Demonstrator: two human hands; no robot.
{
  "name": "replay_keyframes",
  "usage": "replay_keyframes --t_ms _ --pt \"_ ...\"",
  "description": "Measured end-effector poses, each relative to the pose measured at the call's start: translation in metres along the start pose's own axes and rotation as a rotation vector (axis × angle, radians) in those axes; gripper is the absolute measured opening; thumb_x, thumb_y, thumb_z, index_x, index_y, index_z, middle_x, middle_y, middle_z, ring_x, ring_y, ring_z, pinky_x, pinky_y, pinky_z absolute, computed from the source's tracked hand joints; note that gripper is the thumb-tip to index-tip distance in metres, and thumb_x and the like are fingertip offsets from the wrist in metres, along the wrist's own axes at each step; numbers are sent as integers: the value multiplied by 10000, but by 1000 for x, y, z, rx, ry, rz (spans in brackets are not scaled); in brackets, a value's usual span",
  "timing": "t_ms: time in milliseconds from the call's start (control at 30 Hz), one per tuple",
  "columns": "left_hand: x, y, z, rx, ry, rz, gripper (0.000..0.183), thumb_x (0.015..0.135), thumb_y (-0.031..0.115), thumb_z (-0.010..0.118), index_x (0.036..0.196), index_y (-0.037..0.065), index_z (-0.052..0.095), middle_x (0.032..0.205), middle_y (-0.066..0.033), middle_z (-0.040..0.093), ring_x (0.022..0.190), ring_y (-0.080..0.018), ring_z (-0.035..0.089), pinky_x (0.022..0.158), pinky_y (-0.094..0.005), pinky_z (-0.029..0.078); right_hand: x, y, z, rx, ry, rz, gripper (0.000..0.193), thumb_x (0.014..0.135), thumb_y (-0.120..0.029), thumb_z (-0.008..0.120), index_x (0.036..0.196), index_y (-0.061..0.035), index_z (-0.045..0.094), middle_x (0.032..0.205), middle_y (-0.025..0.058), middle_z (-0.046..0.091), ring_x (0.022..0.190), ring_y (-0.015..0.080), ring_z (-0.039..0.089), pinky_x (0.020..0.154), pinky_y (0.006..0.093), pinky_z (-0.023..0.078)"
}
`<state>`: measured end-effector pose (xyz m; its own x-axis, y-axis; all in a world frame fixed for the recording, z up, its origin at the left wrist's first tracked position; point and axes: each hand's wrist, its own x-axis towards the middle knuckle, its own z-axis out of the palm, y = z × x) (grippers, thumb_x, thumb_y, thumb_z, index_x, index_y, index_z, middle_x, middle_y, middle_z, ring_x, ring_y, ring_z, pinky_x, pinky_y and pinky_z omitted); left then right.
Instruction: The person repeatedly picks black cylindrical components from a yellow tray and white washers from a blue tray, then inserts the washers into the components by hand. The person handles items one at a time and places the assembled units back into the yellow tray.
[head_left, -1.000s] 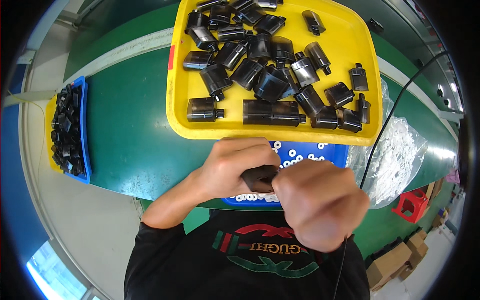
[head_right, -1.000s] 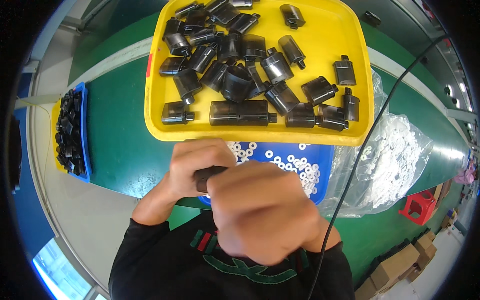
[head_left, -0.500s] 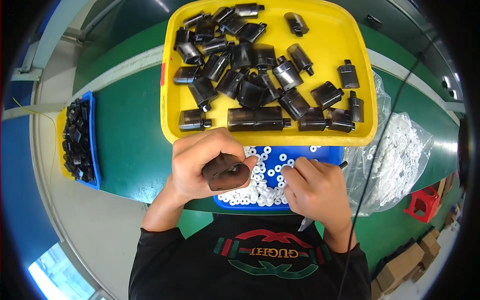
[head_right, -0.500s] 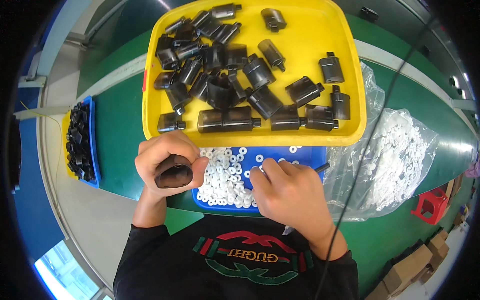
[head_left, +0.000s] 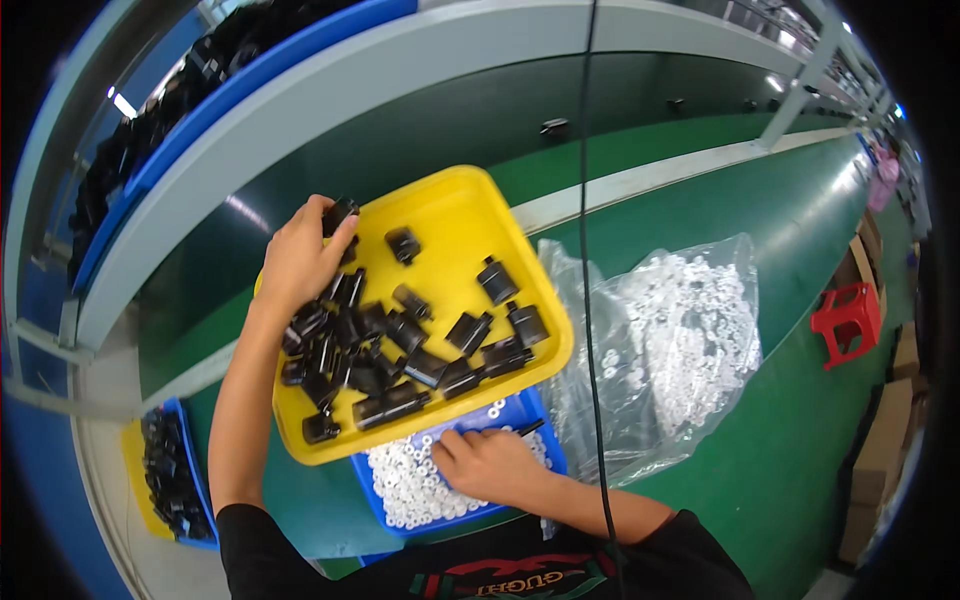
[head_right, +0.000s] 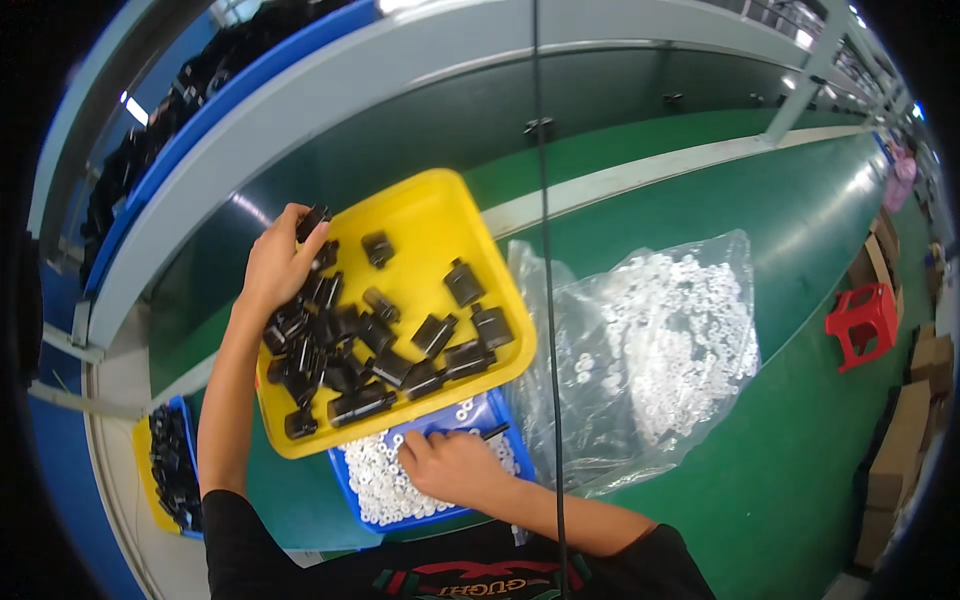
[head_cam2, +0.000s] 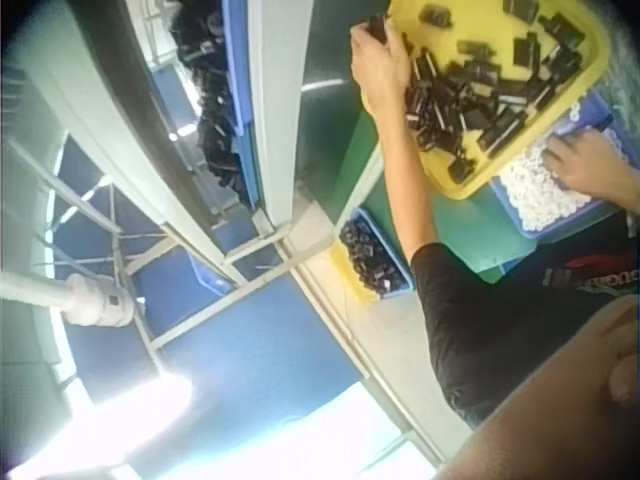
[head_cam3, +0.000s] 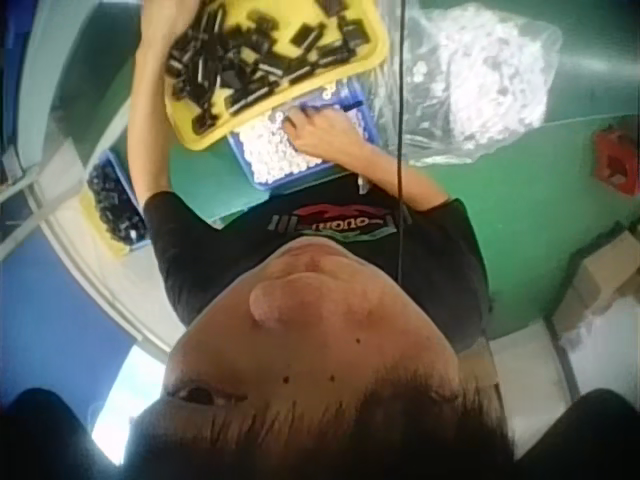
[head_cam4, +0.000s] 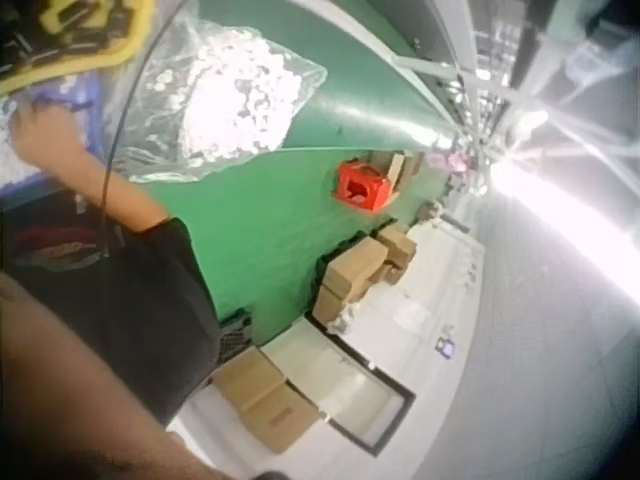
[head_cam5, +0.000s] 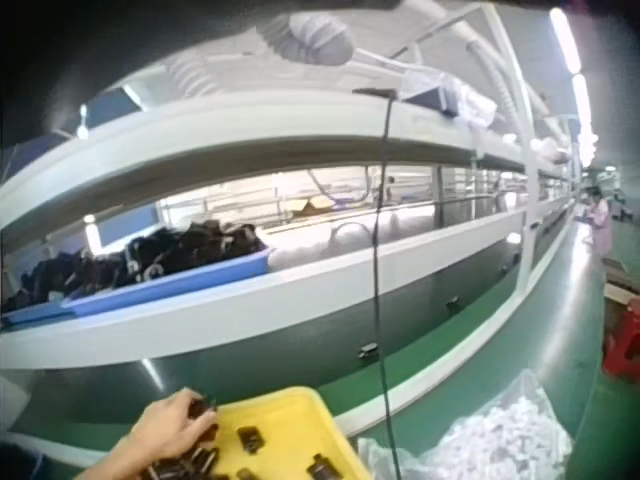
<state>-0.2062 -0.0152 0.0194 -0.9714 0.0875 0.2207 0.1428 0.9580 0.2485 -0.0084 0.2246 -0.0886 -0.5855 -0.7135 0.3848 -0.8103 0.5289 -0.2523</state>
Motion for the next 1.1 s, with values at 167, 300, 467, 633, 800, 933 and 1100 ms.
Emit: replay_keyframes --t_ms 167,300,467,633,800,933,1100 --pt "101 -50 46 155 -159 -29 515 881 501 636 1082 27 626 1069 -226 654 1042 -367 636 877 -447 493 -1 2 -3 56 118 -47 103 755 -172 609 737 -78 574 748 51 519 545 163 600 436 311 467" --pt "120 -65 64 113 -308 -32 505 833 450 720 1094 22 657 1130 -213 629 1089 -349 617 928 -423 485 -3 2 -2 84 120 -55 94 757 -169 608 751 -79 581 779 59 535 565 170 606 446 322 471" --pt "115 -53 59 89 -268 -60 531 820 416 747 1169 30 640 1109 -203 628 1087 -346 616 956 -413 482 0 -1 -7 80 142 1 103 754 -167 610 763 -67 588 841 85 581 571 170 612 456 313 480" --pt "52 -21 27 -12 82 134 352 867 244 697 1148 43 627 1003 -186 639 984 -342 622 862 -432 487 -10 4 -3 7 104 93 101 741 -165 615 742 -67 590 826 92 591 571 168 613 461 306 481" --pt "-115 13 -50 -104 -26 83 153 800 69 697 942 35 650 754 -117 568 660 -289 583 599 -390 461 -5 6 -8 14 90 93 93 734 -175 615 737 -86 586 784 60 562 564 152 608 455 294 475" --pt "-205 2 -53 -61 -178 -130 337 757 107 753 1073 42 655 951 -146 616 903 -316 629 788 -402 522 1 7 -7 12 58 70 83 737 -183 618 782 -119 590 765 20 514 551 123 593 445 277 459" --pt "-218 9 -30 -154 -99 -263 417 801 189 763 1181 69 641 979 -138 627 941 -348 622 830 -428 509 4 5 -10 -30 14 48 74 739 -166 635 788 -125 597 794 15 500 534 114 573 443 277 467"
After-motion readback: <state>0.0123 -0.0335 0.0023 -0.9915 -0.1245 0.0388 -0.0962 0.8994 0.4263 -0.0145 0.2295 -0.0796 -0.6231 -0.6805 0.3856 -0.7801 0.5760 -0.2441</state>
